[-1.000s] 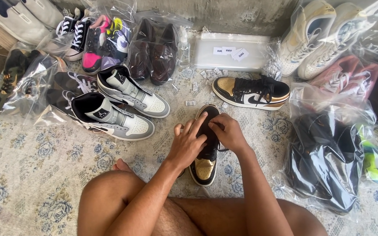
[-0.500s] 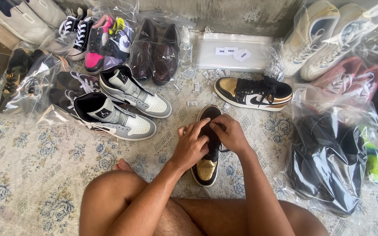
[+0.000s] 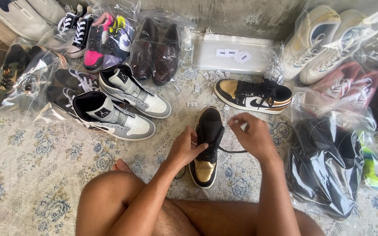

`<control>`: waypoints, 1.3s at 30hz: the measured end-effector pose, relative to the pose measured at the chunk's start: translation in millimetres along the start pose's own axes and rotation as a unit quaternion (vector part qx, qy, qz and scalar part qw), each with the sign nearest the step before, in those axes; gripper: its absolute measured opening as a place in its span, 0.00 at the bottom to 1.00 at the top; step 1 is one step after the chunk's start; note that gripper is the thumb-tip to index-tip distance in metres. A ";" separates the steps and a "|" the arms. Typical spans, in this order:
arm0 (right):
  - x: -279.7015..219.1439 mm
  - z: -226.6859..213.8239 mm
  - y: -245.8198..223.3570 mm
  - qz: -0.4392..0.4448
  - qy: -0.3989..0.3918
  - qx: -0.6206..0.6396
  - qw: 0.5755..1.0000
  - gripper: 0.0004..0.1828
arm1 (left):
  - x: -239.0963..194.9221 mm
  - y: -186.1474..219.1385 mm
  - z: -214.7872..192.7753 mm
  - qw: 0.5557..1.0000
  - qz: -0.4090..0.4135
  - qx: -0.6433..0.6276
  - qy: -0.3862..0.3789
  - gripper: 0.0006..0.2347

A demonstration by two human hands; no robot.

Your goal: The person sits on the floor and laces a black and gold sneaker. They thread the laces through the eyelets, pull them tight, and tie a knot at the top.

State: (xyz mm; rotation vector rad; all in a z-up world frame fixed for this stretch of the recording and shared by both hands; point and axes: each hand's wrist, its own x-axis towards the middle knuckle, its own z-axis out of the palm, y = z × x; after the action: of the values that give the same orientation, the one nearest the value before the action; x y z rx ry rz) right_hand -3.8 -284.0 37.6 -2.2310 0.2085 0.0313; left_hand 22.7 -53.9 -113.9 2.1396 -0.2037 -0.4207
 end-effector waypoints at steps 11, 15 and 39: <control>2.8 38.5 23.4 0.079 -0.263 -0.148 0.950 0.20 | 1.6 1.3 -8.0 0.983 0.002 0.179 -0.028 0.05; 5.7 37.9 25.2 0.089 -0.272 -0.164 0.944 0.18 | -1.3 3.8 -16.3 0.983 -0.008 0.179 -0.049 0.03; -24.4 31.2 -24.2 -0.093 -0.149 0.189 0.966 0.20 | -18.7 52.6 -32.2 0.837 -0.129 -0.531 -0.006 0.08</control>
State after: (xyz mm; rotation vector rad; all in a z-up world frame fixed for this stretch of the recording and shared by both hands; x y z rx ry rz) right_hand -22.4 -241.5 39.3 -1.8284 -0.1491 0.2065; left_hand 17.9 -53.4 -49.6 1.0505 0.2779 -0.5338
